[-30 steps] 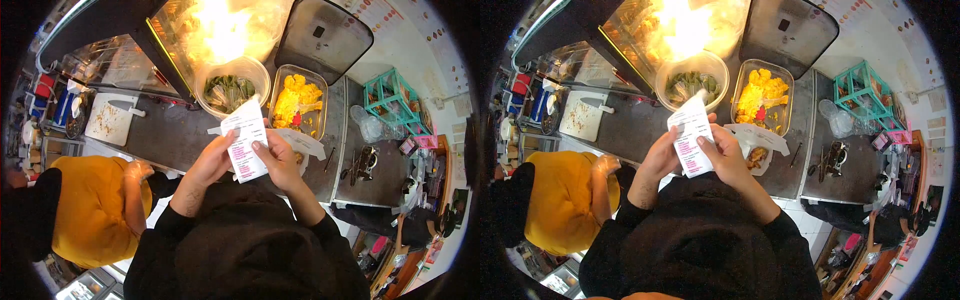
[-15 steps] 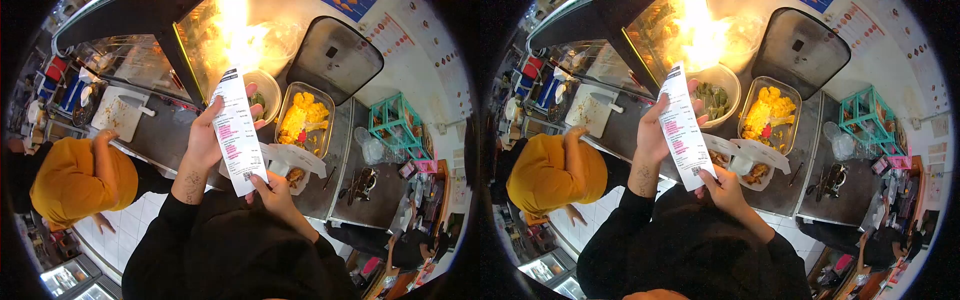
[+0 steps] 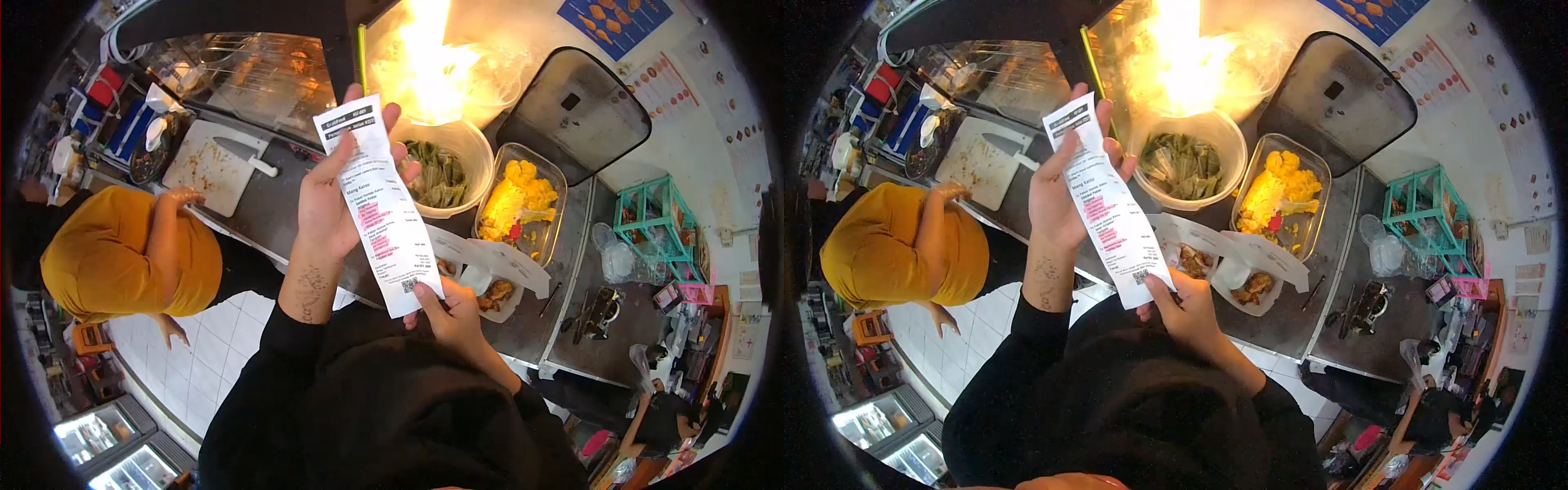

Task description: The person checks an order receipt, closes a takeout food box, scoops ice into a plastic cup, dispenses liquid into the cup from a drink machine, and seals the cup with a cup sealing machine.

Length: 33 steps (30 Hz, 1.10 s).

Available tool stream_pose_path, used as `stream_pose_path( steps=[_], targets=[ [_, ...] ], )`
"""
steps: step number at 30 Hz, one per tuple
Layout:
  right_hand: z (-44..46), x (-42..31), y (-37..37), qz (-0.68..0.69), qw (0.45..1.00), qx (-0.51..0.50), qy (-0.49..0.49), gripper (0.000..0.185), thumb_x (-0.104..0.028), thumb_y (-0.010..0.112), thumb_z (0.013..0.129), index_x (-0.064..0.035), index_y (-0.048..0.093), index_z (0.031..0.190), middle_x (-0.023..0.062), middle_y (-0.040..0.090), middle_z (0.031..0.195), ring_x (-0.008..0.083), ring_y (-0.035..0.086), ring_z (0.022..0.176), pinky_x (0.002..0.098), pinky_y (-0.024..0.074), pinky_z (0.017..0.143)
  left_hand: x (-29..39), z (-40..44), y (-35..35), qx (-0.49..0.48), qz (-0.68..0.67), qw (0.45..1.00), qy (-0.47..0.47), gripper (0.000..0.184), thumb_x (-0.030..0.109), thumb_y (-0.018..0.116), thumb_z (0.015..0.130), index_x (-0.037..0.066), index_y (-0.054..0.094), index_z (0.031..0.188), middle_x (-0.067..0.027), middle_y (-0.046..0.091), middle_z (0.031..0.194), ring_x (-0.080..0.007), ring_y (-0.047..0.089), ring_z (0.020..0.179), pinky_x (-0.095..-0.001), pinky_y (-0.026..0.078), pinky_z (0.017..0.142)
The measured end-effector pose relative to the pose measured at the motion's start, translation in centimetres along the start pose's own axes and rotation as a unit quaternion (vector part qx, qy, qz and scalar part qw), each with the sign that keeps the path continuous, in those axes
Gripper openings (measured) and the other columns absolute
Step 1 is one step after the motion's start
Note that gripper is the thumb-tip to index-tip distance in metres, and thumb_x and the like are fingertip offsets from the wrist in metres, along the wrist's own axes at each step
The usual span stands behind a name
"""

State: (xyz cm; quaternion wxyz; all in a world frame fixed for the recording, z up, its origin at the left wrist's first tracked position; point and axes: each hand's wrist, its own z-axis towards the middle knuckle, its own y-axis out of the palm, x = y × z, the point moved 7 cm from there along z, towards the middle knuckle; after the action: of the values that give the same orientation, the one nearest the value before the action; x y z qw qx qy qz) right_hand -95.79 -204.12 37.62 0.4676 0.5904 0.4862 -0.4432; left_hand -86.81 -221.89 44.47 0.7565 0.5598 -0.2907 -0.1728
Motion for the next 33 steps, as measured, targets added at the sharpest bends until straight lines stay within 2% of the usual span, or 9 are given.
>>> stream_pose_path(
  steps=[5,8,11,13,17,20,23,27,33],
  targets=[
    [2.0,-0.5,2.8,0.014,1.0,0.016,0.0,0.027,-0.016,0.053,0.107,0.0068,0.067,0.107,0.0081,0.07,0.08,0.0105,0.064,0.067,0.0267,0.0533,0.063,0.0,-1.9,-1.3,0.032,0.008,0.996,-0.086,0.054,0.033,0.041,0.109,0.023,0.026,0.16,-0.0153,0.054,0.145,-0.0313,0.067,0.11,-0.0551,0.05,0.103],
    [3.2,0.0,4.6,0.023,1.0,0.019,-0.005,0.028,-0.016,0.051,0.107,0.0068,0.067,0.106,0.0078,0.07,0.079,0.012,0.064,0.065,0.0272,0.0522,0.062,1.3,-2.6,-2.5,0.018,-0.025,0.995,-0.091,0.055,0.029,0.041,0.109,0.029,0.023,0.16,-0.0123,0.054,0.143,-0.0268,0.065,0.108,-0.0576,0.05,0.103],
    [5.5,2.4,3.7,-0.119,0.983,-0.052,-0.127,0.028,-0.015,0.049,0.107,0.0061,0.067,0.106,0.0104,0.07,0.081,0.0157,0.066,0.076,0.032,0.0531,0.072,4.2,-2.5,-3.6,-0.003,-0.021,0.998,-0.067,0.055,0.037,0.039,0.109,0.028,0.021,0.161,-0.0134,0.055,0.141,-0.0264,0.065,0.103,-0.0557,0.05,0.102],
    [8.4,0.0,2.3,-0.152,0.97,0.055,-0.182,0.027,-0.016,0.051,0.105,0.0041,0.068,0.107,0.0139,0.072,0.092,0.023,0.066,0.091,0.037,0.0505,0.086,5.7,-2.3,-3.4,-0.022,-0.042,0.997,-0.053,0.058,0.046,0.037,0.108,0.024,0.024,0.16,-0.0142,0.056,0.14,-0.0279,0.064,0.102,-0.0546,0.051,0.1],
    [15.1,1.9,-3.4,-0.487,0.817,0.2,-0.236,0.026,-0.023,0.056,0.1,-0.0046,0.071,0.111,0.0161,0.07,0.114,0.0357,0.061,0.108,0.0454,0.0463,0.099,7.6,-2.1,-3.3,-0.025,-0.04,0.996,-0.071,0.069,0.063,0.031,0.104,0.02,0.032,0.158,-0.0156,0.055,0.141,-0.0305,0.063,0.105,-0.0566,0.049,0.101],
    [18.9,5.0,-5.3,-0.595,0.735,0.196,-0.26,0.026,-0.023,0.058,0.099,-0.0039,0.071,0.111,0.0189,0.071,0.109,0.04,0.064,0.103,0.0468,0.0494,0.095,8.4,-2.1,-2.8,-0.043,-0.05,0.995,-0.076,0.08,0.072,0.025,0.1,0.018,0.034,0.157,-0.0168,0.054,0.144,-0.0327,0.063,0.108,-0.0588,0.048,0.102],
    [22.1,9.2,-7.1,-0.565,0.821,0.075,0.045,0.043,-0.041,0.046,0.102,-0.0094,0.072,0.117,0.0188,0.067,0.126,0.0386,0.059,0.119,0.0463,0.0452,0.104,9.3,-1.8,-2.6,-0.039,-0.051,0.995,-0.08,0.08,0.073,0.022,0.1,0.018,0.034,0.157,-0.0181,0.052,0.146,-0.0345,0.063,0.109,-0.0608,0.048,0.102],
    [21.4,7.0,-6.0,-0.572,0.803,0.085,0.147,0.062,-0.059,0.036,0.101,-0.012,0.074,0.116,0.0219,0.07,0.117,0.0404,0.065,0.111,0.0486,0.0501,0.097,10.0,-0.9,-1.9,-0.036,-0.047,0.995,-0.074,0.074,0.068,0.022,0.102,0.02,0.034,0.157,-0.0194,0.051,0.144,-0.0362,0.062,0.11,-0.0623,0.049,0.102],
    [21.0,6.8,-6.2,-0.59,0.784,0.137,0.133,0.064,-0.059,0.038,0.1,-0.0096,0.077,0.105,0.0279,0.071,0.1,0.0455,0.068,0.099,0.0518,0.0528,0.089,10.5,0.7,-1.0,-0.068,-0.044,0.993,-0.091,0.073,0.067,0.023,0.102,0.02,0.033,0.158,-0.019,0.047,0.148,-0.0369,0.061,0.115,-0.062,0.047,0.104]
  ],
)
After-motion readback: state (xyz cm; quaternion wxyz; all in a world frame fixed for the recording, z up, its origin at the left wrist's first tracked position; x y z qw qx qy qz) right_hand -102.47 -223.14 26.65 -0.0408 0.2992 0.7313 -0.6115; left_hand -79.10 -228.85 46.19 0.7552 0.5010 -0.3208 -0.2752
